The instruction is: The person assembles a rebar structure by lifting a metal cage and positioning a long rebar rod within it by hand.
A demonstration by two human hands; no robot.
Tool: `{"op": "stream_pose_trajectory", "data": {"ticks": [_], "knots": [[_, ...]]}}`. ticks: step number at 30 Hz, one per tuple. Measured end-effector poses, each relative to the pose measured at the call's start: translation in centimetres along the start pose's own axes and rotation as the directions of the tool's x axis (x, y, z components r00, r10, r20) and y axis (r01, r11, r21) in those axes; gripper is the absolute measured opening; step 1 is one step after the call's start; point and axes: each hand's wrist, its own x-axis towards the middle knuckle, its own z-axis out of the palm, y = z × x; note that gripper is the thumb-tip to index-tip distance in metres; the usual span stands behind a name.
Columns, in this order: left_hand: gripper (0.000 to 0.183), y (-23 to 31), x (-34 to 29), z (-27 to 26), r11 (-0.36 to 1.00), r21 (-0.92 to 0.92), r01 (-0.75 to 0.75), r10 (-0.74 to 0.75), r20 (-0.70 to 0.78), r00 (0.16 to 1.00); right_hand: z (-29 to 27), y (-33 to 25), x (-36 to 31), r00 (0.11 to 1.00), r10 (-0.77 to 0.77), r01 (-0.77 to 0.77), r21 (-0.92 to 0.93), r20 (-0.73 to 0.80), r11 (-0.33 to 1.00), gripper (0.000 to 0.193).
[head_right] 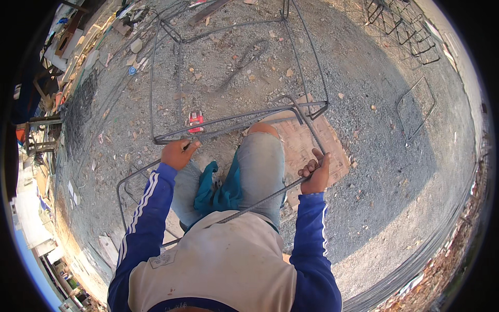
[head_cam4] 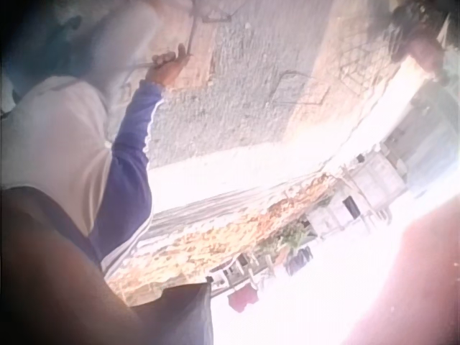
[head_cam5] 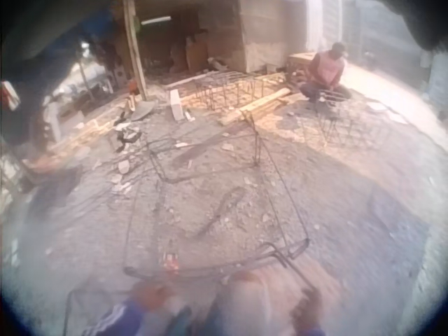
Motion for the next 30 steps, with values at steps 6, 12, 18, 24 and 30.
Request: {"op": "stream_pose_trajectory", "data": {"ticks": [6,12,18,24,30], "knots": [[0.06,0.7,0.2,-1.0,1.0,0.008,0.005,-0.004,-0.058,0.998,-0.6,1.2,0.4,0.998,-0.015,0.018,0.046,-0.065,0.999,0.057],[0.059,0.3,0.6,-0.6,1.0,0.013,-0.006,0.006,-0.03,1.0,-0.6,1.2,0.5,0.994,-0.095,0.098,0.058,-0.051,0.993,0.058],[0.059,-0.9,1.2,2.2,0.995,-0.083,0.047,-0.032,0.175,0.984,1.5,-2.0,-3.0,0.961,-0.276,0.272,0.186,-0.003,0.944,0.058],[0.057,1.7,1.0,0.5,0.969,-0.239,0.057,-0.031,0.113,0.993,6.5,-6.0,-5.1,0.896,-0.427,0.365,0.348,0.12,0.863,0.053],[0.053,8.4,-6.1,-4.7,0.734,-0.653,-0.187,0.441,0.247,0.863,9.5,-8.1,-6.5,0.843,-0.492,0.351,0.469,0.219,0.81,0.051]]}}
